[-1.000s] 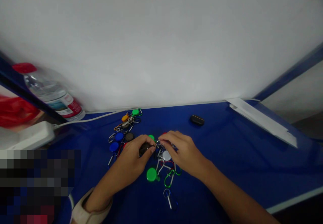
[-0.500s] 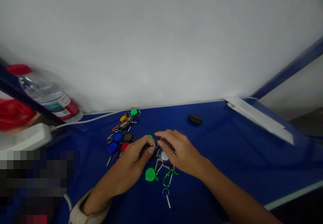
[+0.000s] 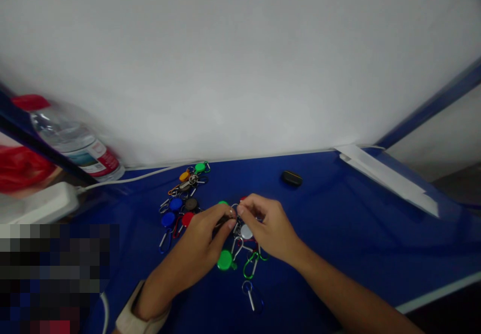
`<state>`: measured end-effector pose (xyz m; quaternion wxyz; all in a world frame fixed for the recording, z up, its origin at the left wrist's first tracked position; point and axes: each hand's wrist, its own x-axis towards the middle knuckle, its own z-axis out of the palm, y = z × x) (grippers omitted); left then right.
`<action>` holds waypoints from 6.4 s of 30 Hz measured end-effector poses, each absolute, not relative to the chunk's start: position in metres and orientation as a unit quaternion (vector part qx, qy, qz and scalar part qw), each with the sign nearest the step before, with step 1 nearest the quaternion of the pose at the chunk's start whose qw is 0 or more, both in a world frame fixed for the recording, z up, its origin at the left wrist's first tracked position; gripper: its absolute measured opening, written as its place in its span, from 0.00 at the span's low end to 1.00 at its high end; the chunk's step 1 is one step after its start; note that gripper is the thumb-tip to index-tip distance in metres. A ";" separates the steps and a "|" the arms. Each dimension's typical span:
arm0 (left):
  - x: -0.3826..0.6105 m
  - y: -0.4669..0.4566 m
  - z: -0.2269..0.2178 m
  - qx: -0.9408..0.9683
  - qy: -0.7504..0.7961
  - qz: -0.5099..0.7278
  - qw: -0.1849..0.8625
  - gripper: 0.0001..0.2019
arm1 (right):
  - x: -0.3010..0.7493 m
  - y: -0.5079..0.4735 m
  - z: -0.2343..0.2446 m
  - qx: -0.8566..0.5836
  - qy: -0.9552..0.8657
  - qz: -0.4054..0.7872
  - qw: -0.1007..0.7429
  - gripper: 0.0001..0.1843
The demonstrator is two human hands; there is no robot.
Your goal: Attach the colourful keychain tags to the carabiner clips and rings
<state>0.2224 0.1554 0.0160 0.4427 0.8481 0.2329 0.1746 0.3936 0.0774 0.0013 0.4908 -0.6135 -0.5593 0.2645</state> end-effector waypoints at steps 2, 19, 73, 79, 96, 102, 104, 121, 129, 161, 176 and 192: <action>0.224 0.153 0.014 0.853 0.229 0.176 0.435 0.09 | 0.394 0.078 -0.001 -0.620 -0.570 0.264 0.471 0.11; 0.224 0.150 0.018 0.870 0.239 0.141 0.408 0.11 | 0.400 0.078 0.000 -0.642 -0.584 0.249 0.431 0.09; 0.242 0.231 0.038 0.816 0.273 0.227 0.457 0.25 | 0.422 0.083 0.000 -0.584 -0.661 0.064 0.467 0.24; 0.232 0.184 0.043 0.760 0.187 0.228 0.579 0.15 | 0.410 0.080 0.000 -0.556 -0.668 0.095 0.485 0.17; 0.207 0.186 0.021 0.658 0.211 0.449 0.566 0.11 | 0.411 0.078 0.005 -0.568 -0.670 0.170 0.446 0.07; 0.201 0.186 0.021 0.644 0.212 0.438 0.590 0.11 | 0.423 0.076 0.011 -0.621 -0.736 0.091 0.254 0.09; 0.204 0.182 0.021 0.644 0.204 0.429 0.600 0.10 | 0.420 0.075 0.014 -0.615 -0.728 0.096 0.287 0.08; 0.220 0.173 0.011 0.650 0.260 0.405 0.588 0.12 | 0.395 0.072 0.012 -0.523 -0.637 0.202 0.529 0.07; 0.221 0.164 0.015 0.781 0.210 0.237 0.538 0.10 | 0.388 0.075 0.003 -0.508 -0.510 0.323 0.615 0.10; 0.225 0.154 0.009 0.878 0.199 0.165 0.402 0.14 | 0.400 0.085 0.003 -0.562 -0.364 0.566 0.481 0.17; 0.225 0.157 0.011 0.869 0.248 0.171 0.393 0.16 | 0.399 0.076 -0.003 -0.649 -0.695 -0.002 0.309 0.11; 0.222 0.152 0.007 0.906 0.204 0.128 0.348 0.13 | 0.411 0.080 0.012 -0.631 -0.469 0.368 0.496 0.26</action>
